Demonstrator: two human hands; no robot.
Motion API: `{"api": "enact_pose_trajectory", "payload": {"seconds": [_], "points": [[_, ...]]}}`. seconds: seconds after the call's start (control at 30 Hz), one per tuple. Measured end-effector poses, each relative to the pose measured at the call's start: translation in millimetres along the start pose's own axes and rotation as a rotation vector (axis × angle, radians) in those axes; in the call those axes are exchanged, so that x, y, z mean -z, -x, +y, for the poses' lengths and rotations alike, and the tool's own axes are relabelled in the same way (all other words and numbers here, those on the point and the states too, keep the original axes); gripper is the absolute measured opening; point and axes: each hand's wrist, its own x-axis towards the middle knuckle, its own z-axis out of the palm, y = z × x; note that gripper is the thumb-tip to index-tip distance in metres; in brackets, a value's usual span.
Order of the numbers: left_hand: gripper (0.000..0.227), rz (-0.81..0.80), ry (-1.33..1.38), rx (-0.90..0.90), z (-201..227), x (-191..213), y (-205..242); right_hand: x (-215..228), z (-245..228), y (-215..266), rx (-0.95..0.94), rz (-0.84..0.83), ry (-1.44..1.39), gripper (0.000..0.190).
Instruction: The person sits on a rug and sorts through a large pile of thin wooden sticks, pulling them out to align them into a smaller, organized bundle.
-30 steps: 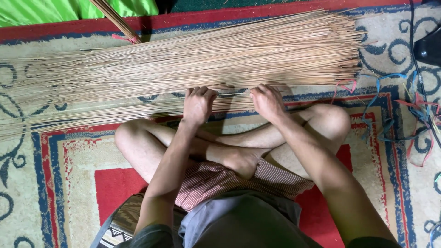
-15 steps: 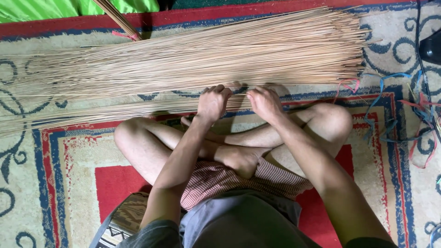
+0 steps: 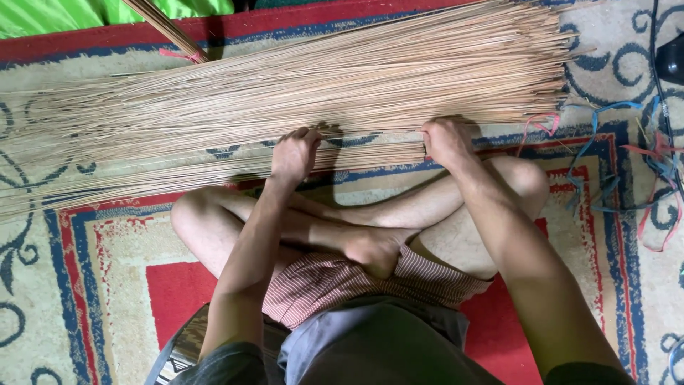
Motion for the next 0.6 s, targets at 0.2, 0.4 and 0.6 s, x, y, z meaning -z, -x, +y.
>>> {"api": "enact_pose_trajectory", "payload": {"seconds": [0.2,0.4,0.6], "points": [[0.01,-0.03,0.018,0.088,-30.9,-6.7,7.6,-14.3,-0.6,-8.6,-0.129,-0.016,-0.109,0.011],[0.011,-0.1,0.116,0.219,-54.3,-36.3,19.7,-1.5,-15.8,-4.6,-0.062,0.002,-0.086,0.007],[0.006,-0.149,0.099,0.256,-64.6,-49.7,16.0,-9.8,-16.8,-6.2,-0.045,0.059,-0.152,0.004]]}}
